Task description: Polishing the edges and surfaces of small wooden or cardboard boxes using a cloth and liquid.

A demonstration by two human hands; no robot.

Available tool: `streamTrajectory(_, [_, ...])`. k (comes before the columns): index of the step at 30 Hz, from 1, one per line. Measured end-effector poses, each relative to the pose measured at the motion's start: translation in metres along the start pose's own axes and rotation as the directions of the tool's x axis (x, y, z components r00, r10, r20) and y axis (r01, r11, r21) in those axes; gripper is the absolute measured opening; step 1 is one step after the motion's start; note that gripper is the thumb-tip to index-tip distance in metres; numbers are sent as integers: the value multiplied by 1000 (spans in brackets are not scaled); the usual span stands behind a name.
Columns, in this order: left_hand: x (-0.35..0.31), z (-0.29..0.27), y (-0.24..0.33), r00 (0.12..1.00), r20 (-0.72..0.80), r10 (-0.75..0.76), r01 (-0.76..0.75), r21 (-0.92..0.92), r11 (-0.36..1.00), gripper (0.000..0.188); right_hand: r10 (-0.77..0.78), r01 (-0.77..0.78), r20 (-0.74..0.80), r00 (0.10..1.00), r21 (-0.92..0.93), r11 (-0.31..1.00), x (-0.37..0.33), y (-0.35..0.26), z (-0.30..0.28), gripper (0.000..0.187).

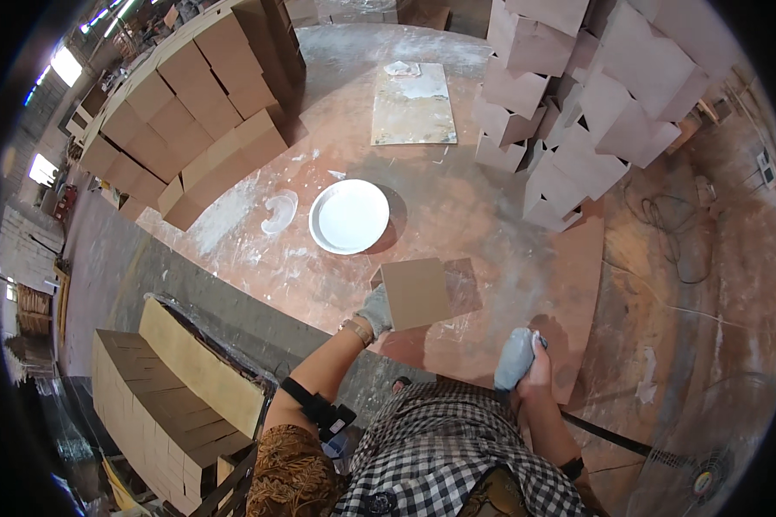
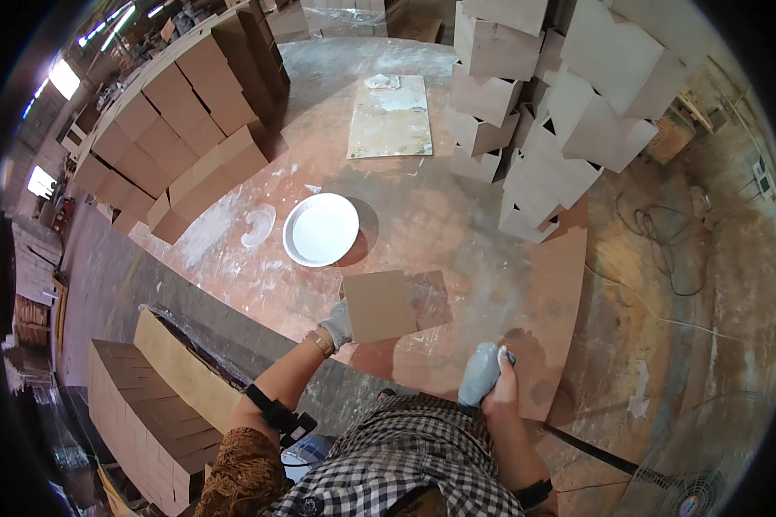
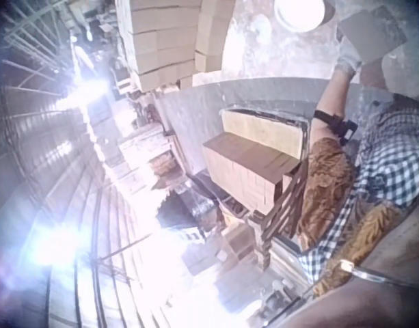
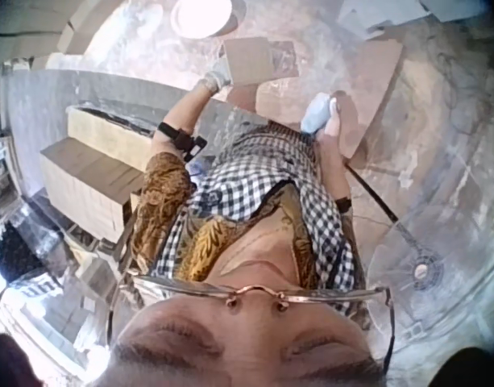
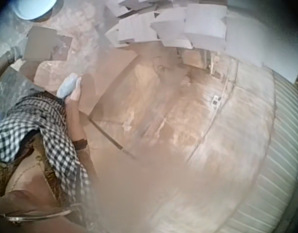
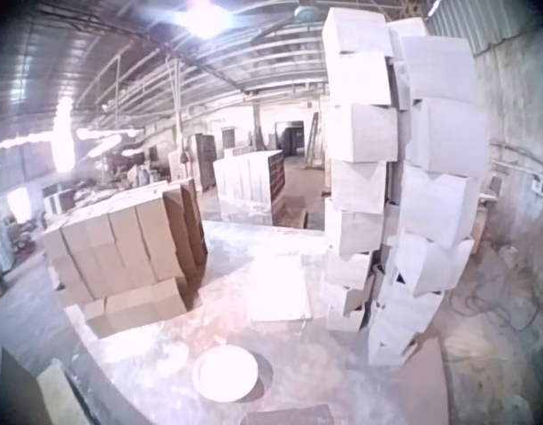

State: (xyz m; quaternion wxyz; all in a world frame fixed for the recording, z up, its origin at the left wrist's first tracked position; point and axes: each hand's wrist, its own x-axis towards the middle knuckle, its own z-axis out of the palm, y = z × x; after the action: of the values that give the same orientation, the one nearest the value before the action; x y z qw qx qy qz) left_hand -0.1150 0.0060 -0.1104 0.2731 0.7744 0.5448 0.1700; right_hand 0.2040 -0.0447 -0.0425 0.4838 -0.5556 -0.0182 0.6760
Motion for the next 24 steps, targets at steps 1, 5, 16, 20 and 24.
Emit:
streamTrajectory(1, [0,-4,6,1000,2,21,-21,86,996,43,-14,12,71,997,33,999,3,-2,6,29])
streamTrajectory(5, [-4,4,-5,999,-49,23,-21,32,999,43,-135,172,337,932,-83,982,9,-10,51,24])
streamTrajectory(16, [18,-18,42,987,-147,60,-75,-99,992,53,-222,913,975,12,-101,-395,30,-6,166,29])
streamTrajectory(20, [22,-11,34,985,135,-110,118,-51,992,63,-104,967,991,80,-102,-234,39,-8,137,31])
streamTrajectory(24, [6,9,15,999,-8,-46,46,-9,999,55,20,973,1000,1,4,-230,18,-9,119,30])
